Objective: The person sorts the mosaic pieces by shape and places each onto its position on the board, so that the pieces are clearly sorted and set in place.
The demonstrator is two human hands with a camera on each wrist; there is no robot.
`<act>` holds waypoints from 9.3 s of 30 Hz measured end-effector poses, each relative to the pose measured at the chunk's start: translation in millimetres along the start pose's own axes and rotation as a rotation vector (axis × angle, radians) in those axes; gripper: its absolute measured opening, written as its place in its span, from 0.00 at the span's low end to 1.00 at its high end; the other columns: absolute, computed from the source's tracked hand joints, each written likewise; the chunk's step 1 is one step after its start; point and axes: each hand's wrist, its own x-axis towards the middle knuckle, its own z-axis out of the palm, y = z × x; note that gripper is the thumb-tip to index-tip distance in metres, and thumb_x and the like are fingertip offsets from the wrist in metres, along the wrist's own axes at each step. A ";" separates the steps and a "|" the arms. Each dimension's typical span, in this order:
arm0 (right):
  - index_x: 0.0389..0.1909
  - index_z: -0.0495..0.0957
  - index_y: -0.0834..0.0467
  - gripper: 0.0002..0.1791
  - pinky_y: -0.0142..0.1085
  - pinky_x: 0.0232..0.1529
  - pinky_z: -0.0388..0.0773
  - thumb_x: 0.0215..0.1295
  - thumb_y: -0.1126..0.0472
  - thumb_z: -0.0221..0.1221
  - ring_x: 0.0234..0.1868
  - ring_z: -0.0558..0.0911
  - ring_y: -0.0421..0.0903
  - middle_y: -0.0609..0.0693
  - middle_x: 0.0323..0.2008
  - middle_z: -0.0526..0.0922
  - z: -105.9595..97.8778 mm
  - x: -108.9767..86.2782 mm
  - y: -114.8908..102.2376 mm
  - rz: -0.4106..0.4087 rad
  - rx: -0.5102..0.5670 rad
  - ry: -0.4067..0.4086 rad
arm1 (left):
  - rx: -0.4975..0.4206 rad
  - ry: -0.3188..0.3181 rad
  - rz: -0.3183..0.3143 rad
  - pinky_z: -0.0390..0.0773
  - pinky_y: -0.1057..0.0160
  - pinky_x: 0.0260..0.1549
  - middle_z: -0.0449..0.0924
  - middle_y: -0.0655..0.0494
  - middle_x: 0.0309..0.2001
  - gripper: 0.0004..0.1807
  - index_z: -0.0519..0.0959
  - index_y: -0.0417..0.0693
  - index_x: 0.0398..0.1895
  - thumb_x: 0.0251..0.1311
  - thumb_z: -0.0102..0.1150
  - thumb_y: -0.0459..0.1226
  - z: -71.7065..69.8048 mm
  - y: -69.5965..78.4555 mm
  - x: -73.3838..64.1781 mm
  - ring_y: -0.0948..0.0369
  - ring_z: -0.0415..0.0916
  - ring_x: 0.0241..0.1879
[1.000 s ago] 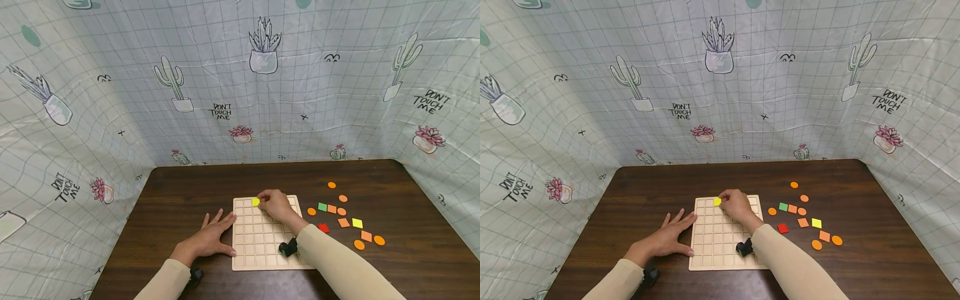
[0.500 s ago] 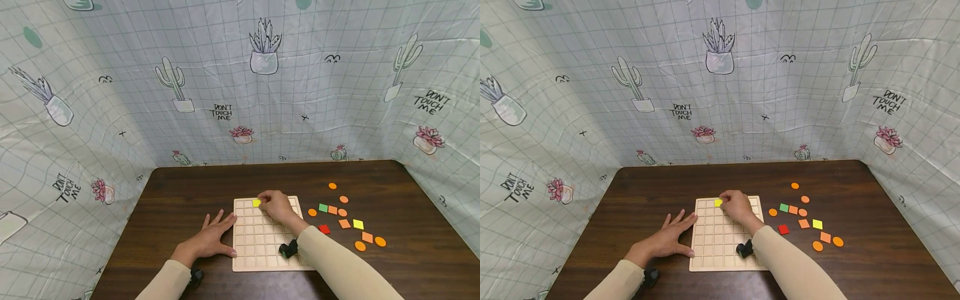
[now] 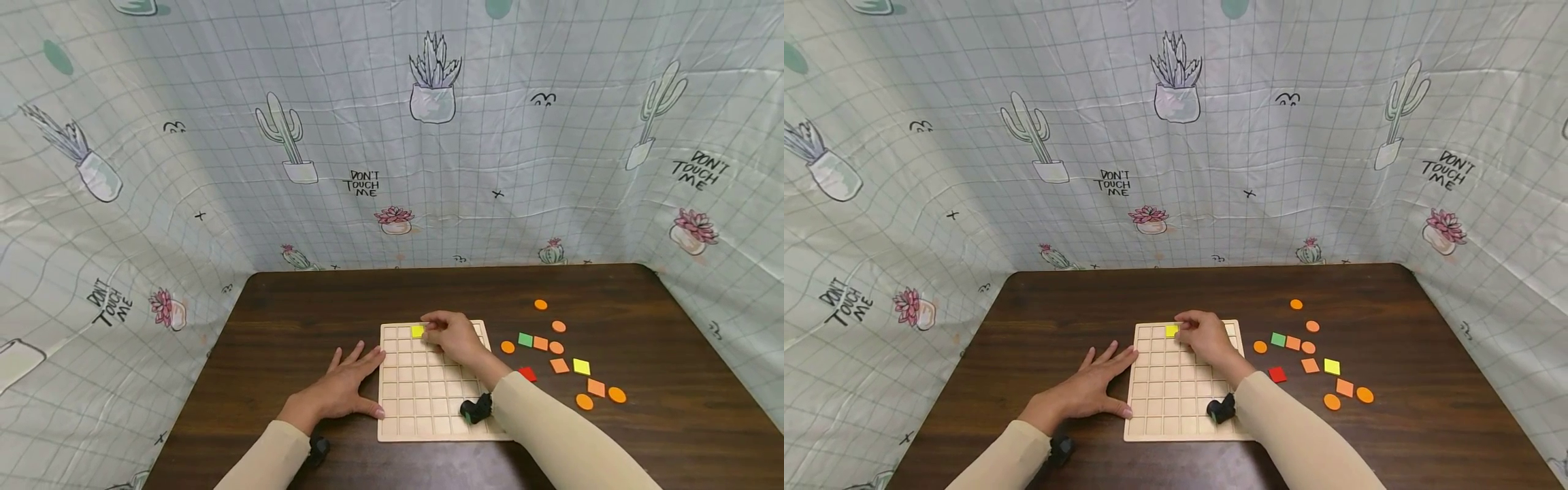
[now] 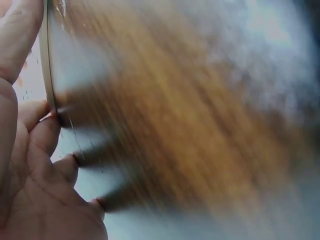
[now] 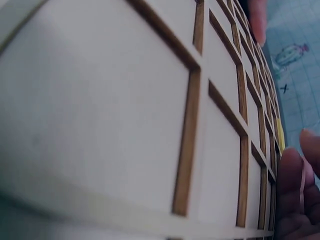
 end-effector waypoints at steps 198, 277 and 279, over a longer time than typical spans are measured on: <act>0.52 0.86 0.59 0.13 0.31 0.27 0.71 0.68 0.70 0.67 0.28 0.76 0.43 0.49 0.33 0.87 -8.4 -19.5 -3.2 -0.092 -0.207 0.036 | -0.040 -0.037 0.017 0.27 0.38 0.82 0.43 0.58 0.87 0.60 0.52 0.52 0.87 0.58 0.77 0.54 -4.0 -3.5 5.8 0.50 0.31 0.87; 0.46 0.90 0.56 0.10 0.40 0.42 0.78 0.64 0.66 0.72 0.35 0.80 0.42 0.44 0.34 0.86 8.0 -20.4 -4.5 -0.082 -0.398 0.040 | -0.059 -0.040 0.007 0.27 0.37 0.82 0.43 0.57 0.87 0.59 0.52 0.53 0.87 0.58 0.78 0.53 -4.3 -2.5 5.5 0.50 0.31 0.87; 0.46 0.90 0.57 0.10 0.40 0.42 0.78 0.64 0.66 0.72 0.35 0.79 0.42 0.44 0.34 0.86 8.3 -20.3 -4.5 -0.079 -0.392 0.044 | -0.058 -0.040 0.009 0.27 0.37 0.82 0.43 0.57 0.87 0.59 0.52 0.53 0.87 0.57 0.78 0.53 -4.4 -2.4 5.3 0.49 0.31 0.87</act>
